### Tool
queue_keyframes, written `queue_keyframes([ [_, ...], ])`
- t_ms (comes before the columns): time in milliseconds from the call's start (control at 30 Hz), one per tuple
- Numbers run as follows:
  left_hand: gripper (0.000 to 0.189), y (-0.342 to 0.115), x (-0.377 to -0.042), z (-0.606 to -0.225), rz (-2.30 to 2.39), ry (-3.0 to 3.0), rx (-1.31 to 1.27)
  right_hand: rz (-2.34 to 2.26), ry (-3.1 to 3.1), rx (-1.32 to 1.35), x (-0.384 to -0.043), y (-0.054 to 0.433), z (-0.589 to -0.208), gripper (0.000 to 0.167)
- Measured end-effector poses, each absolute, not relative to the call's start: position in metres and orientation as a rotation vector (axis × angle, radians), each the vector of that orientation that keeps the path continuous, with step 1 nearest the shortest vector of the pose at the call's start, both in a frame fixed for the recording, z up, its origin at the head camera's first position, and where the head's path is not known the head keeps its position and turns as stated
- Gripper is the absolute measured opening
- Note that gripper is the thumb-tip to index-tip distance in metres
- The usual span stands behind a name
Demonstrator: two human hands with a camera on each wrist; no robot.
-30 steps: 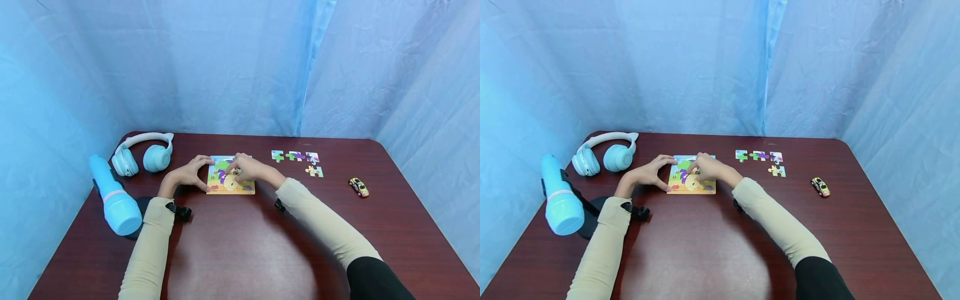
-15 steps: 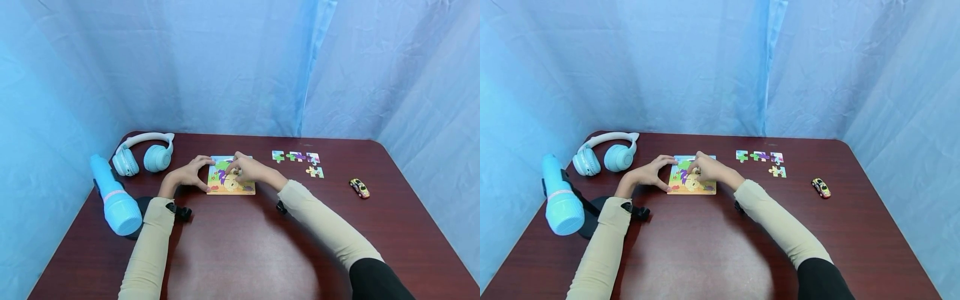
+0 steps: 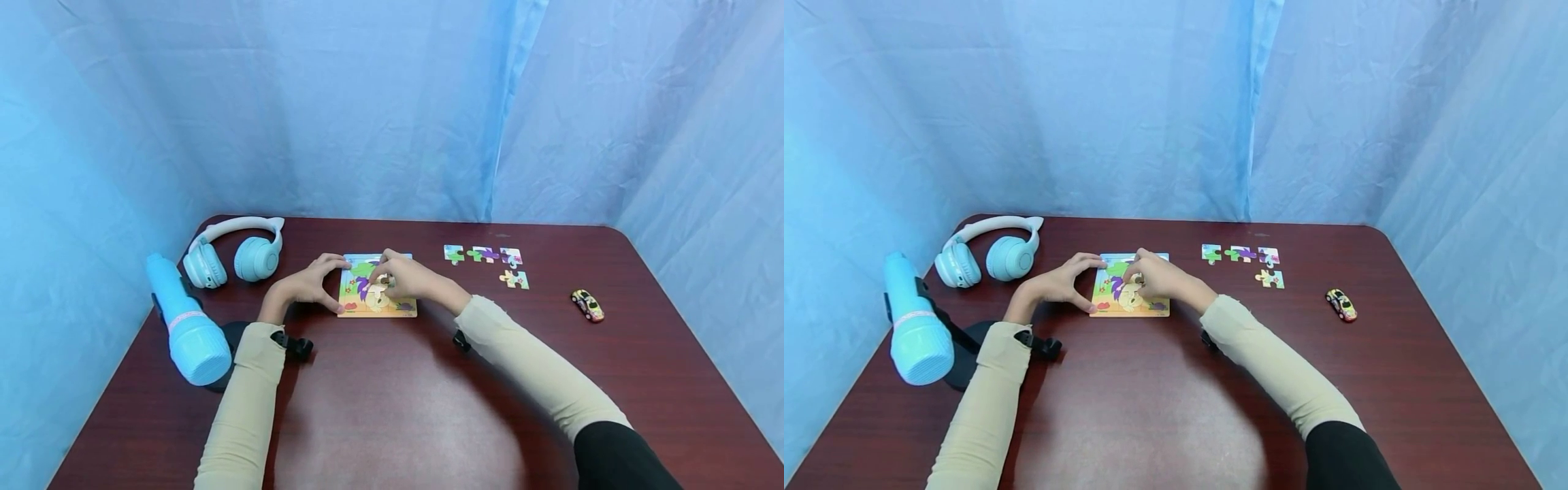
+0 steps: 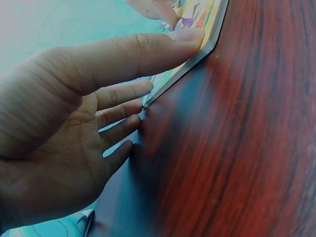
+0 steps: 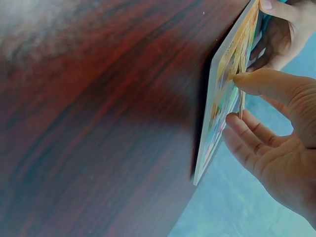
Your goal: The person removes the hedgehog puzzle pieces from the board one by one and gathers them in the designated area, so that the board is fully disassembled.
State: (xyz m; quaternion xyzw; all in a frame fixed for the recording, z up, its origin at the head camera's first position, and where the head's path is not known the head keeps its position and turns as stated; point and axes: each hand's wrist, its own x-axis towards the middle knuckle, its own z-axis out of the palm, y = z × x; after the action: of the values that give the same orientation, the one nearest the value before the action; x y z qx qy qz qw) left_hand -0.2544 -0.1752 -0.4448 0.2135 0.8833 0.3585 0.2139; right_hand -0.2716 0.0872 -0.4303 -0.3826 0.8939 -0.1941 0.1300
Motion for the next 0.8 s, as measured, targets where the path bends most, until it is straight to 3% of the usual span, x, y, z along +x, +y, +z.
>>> queue_keyframes([
  [500, 0.096, -0.175, -0.253, -0.444, 0.981, 2.467, 0.599, -0.564, 2.682, -1.135, -0.269, 0.095, -0.430, 0.034],
  [800, 0.095, -0.175, -0.253, -0.446, 0.986, 2.478, 0.612, -0.696, 2.674, -1.151, -0.271, 0.125, -0.431, 0.029],
])
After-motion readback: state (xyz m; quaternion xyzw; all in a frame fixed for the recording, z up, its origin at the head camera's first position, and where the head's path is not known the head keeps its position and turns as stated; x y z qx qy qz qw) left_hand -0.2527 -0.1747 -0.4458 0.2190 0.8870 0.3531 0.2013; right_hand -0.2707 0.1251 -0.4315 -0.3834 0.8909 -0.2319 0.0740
